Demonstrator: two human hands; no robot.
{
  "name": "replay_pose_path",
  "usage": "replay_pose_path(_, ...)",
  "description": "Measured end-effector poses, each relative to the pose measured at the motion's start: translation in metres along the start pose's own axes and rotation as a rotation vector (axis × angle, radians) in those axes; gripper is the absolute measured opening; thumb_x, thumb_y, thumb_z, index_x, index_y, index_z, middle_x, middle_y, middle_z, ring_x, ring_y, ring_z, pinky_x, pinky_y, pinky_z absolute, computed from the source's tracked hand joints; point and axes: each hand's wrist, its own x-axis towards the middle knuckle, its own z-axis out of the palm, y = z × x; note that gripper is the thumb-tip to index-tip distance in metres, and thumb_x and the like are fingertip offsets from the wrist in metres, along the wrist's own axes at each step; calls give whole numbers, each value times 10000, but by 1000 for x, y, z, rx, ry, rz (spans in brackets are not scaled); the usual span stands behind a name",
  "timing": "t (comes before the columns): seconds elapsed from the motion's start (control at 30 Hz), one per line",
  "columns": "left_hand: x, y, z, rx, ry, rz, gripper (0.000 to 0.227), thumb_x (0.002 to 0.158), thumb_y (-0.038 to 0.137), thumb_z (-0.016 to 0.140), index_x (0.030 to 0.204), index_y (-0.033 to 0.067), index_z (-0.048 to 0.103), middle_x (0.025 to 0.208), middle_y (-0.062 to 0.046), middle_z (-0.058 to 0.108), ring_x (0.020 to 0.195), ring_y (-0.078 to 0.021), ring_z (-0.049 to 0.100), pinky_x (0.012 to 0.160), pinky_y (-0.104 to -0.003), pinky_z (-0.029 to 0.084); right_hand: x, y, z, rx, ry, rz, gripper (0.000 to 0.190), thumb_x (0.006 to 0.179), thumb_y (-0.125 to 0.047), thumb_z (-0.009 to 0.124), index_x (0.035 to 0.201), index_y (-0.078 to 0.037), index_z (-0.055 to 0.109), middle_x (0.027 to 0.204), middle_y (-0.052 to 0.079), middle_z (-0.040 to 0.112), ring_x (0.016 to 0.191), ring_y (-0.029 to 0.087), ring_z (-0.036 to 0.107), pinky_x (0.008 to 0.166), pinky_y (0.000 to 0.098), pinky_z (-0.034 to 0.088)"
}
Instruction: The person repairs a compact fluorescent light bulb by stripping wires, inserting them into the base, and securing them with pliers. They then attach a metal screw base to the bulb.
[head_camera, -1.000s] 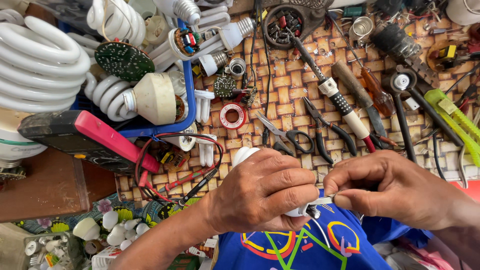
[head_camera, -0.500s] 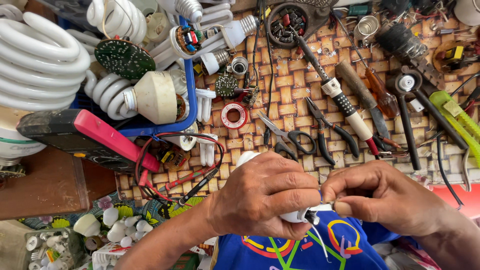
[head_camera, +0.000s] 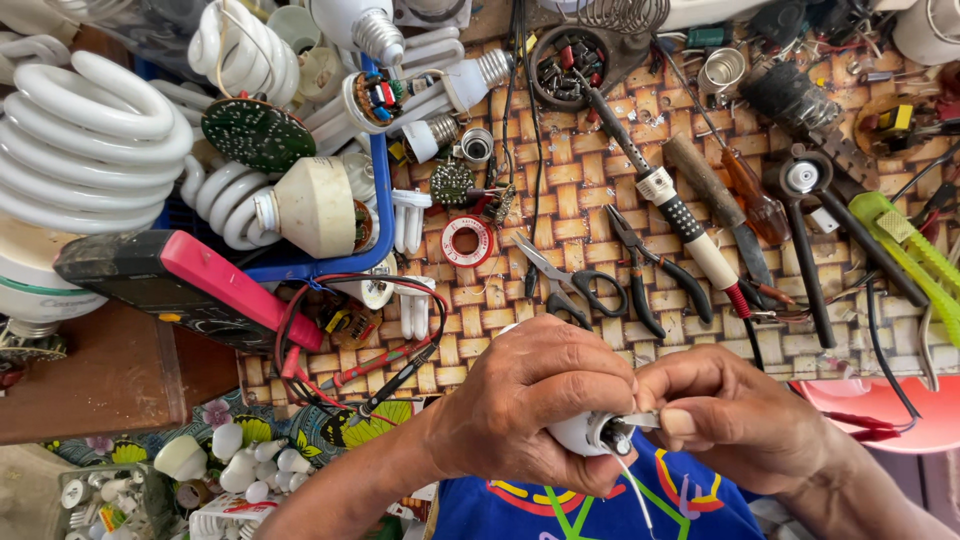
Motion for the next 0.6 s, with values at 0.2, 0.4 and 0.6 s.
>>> replay_pose_path(0.2, 0, 1, 2, -26, 55, -95, 269, 867, 266, 705, 1030, 82, 596, 1016, -71, 674, 863, -251, 714, 774, -378, 560, 7, 3, 15, 202, -77, -77, 254, 823, -116, 748, 878, 116, 662, 616, 61, 505, 524, 113, 321, 482, 248, 209)
replay_pose_path(0.4, 6, 7, 5, -46, 64, -85, 224, 843, 192, 713, 965, 49, 590, 937, -97, 657, 819, -253, 687, 749, -370, 547, 4, -20, 24, 58, 52, -426, 243, 884, -174, 715, 895, 32, 586, 698, 51, 477, 584, 111, 391, 545, 271, 301)
replay_pose_path(0.6, 2, 2, 6, 45, 56, -44, 225, 910, 244, 642, 986, 46, 568, 944, -96, 661, 805, -266, 691, 720, -383, 532, -23, -27, 42, -1176, 419, -663, 113, 799, -241, 698, 832, -133, 711, 715, -38, 722, 528, 46, 629, 521, 176, 484)
